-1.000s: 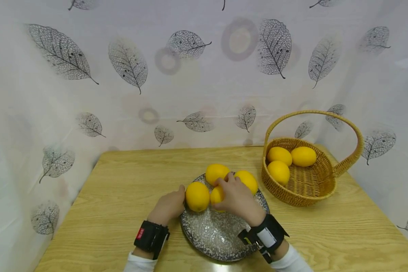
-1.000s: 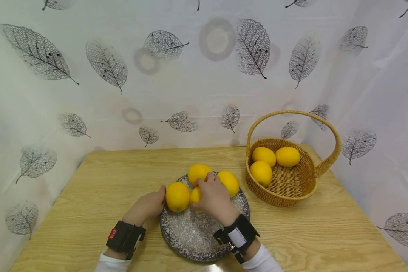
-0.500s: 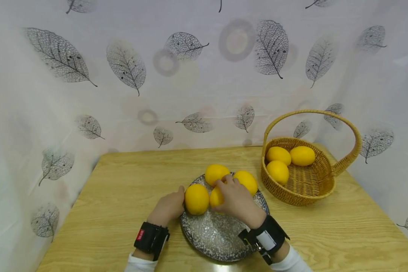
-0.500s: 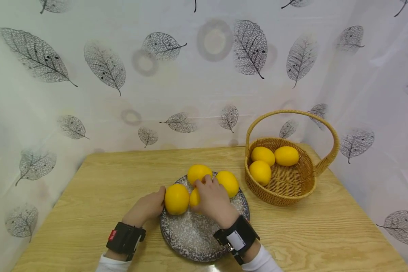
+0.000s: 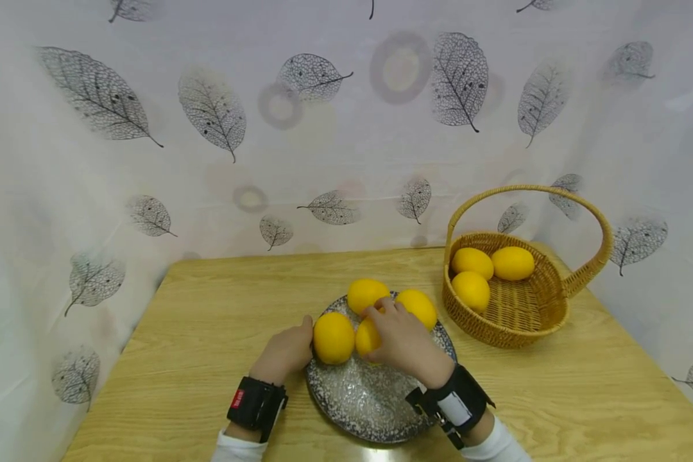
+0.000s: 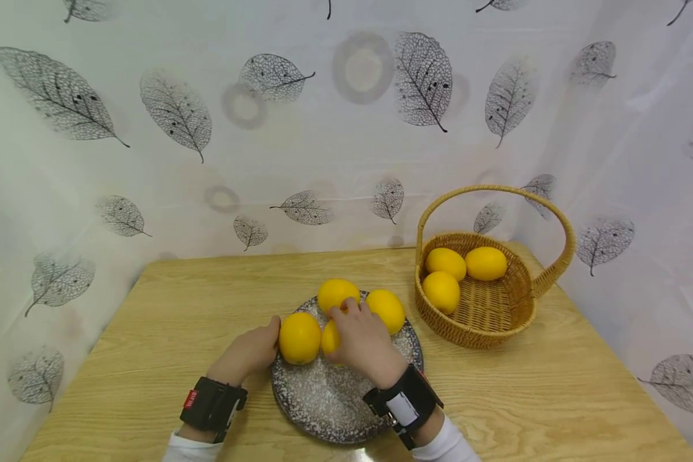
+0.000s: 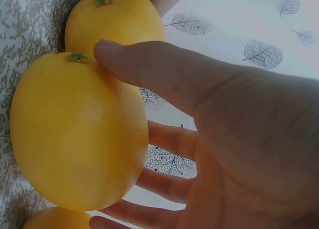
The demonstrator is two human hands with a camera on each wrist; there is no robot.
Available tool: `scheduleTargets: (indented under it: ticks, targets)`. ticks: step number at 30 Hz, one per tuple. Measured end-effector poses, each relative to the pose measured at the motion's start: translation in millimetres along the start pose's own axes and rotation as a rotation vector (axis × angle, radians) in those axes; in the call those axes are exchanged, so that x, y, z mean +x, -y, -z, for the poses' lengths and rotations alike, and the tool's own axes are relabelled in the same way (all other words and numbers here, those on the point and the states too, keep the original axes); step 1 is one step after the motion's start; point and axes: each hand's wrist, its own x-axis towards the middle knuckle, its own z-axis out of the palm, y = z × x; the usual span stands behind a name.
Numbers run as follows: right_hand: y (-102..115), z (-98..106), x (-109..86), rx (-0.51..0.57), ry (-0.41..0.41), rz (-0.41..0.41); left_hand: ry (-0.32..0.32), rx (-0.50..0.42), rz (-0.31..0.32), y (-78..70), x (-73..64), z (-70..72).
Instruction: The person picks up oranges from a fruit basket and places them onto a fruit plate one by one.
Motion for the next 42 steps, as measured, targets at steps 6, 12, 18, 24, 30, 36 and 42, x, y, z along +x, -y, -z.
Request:
scheduleTargets:
  ticks: [6,12,18,24,30,36,42]
  targets:
    - [0.3,2.6,-0.6,0.002,0.031,-0.003,-0.001,0.003,0.004,1.4,1.6,-1.2]
    - [1.0,3.8,-1.1,0.011,0.034,-0.004,-0.006,0.0,0.002,0.8,1.7,-1.1]
    - [2.1,4.8,-2.2,0.019,0.032,0.005,-0.009,0.006,0.003,0.7,1.0,-1.8]
    - [3.5,6.2,-2.2,0.005,0.028,0.01,-0.011,-0.001,0.001,-0.5,-0.7,-0.1]
    - [3.7,5.5,-0.4,0.01,0.031,0.004,-0.007,0.005,0.005,-1.3,-0.7,2.5]
    - [0.5,8.4,3.4,0.067,0.016,-0.038,-0.008,-0.005,0.003,-2.3,-1.2,4.5]
    - [-13.0,15.9,7.8,0.15,0.008,-0.102,0.004,-0.012,0.012,-1.0,-2.1,3.1]
